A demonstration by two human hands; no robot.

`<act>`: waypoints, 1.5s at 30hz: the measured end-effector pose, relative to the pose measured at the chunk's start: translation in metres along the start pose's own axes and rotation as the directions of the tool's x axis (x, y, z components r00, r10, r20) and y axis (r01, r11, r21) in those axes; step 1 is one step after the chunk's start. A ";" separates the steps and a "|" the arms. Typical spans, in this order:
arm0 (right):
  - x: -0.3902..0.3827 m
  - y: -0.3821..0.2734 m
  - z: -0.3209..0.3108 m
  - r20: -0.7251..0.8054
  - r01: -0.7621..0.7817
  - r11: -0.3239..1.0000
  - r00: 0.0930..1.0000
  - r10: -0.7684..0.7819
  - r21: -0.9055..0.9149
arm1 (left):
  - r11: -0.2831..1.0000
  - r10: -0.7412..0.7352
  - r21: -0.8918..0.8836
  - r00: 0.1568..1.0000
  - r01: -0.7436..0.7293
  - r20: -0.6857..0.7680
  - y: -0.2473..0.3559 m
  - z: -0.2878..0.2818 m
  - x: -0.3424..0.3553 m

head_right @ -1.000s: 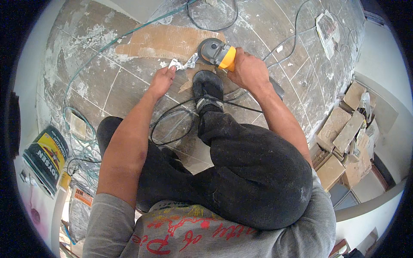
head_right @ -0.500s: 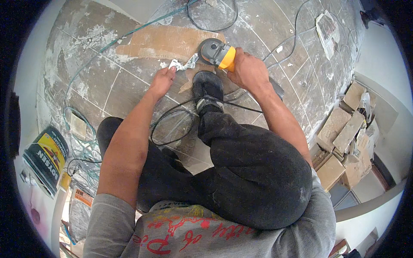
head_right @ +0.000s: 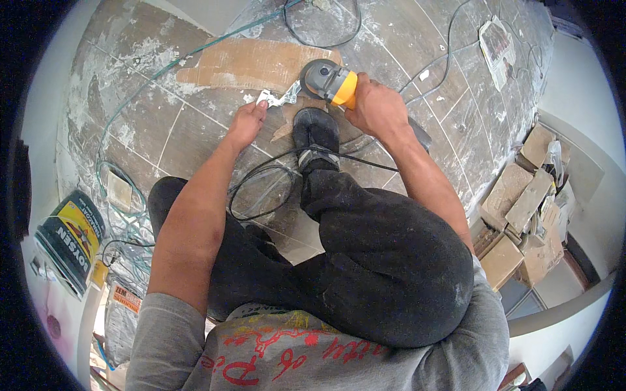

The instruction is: Using an angle grinder to smooth or modify metal hinges.

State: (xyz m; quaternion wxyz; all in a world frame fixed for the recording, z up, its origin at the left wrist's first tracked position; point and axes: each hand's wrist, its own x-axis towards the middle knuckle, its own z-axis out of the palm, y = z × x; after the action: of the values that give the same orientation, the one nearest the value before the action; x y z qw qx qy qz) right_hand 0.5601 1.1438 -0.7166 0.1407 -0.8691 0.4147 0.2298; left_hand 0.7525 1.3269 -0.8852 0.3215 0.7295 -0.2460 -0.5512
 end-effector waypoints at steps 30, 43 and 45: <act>-0.002 0.000 0.000 0.034 -0.004 1.000 0.999 0.005 -0.018 | 0.999 0.022 0.046 1.000 -0.022 -0.018 -0.006 0.002 0.004; -0.002 -0.002 -0.002 0.033 -0.017 1.000 0.999 0.017 -0.012 | 1.000 -0.003 0.002 1.000 0.003 0.001 0.002 0.000 -0.001; -0.001 -0.002 -0.002 0.019 -0.006 1.000 1.000 0.007 -0.012 | 0.999 0.021 0.034 1.000 -0.021 -0.007 0.002 0.000 -0.001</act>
State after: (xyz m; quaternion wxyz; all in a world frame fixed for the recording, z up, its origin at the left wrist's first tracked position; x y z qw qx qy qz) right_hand 0.5613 1.1446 -0.7140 0.1388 -0.8664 0.4148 0.2410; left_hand 0.7520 1.3259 -0.8834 0.3158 0.7341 -0.2618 -0.5411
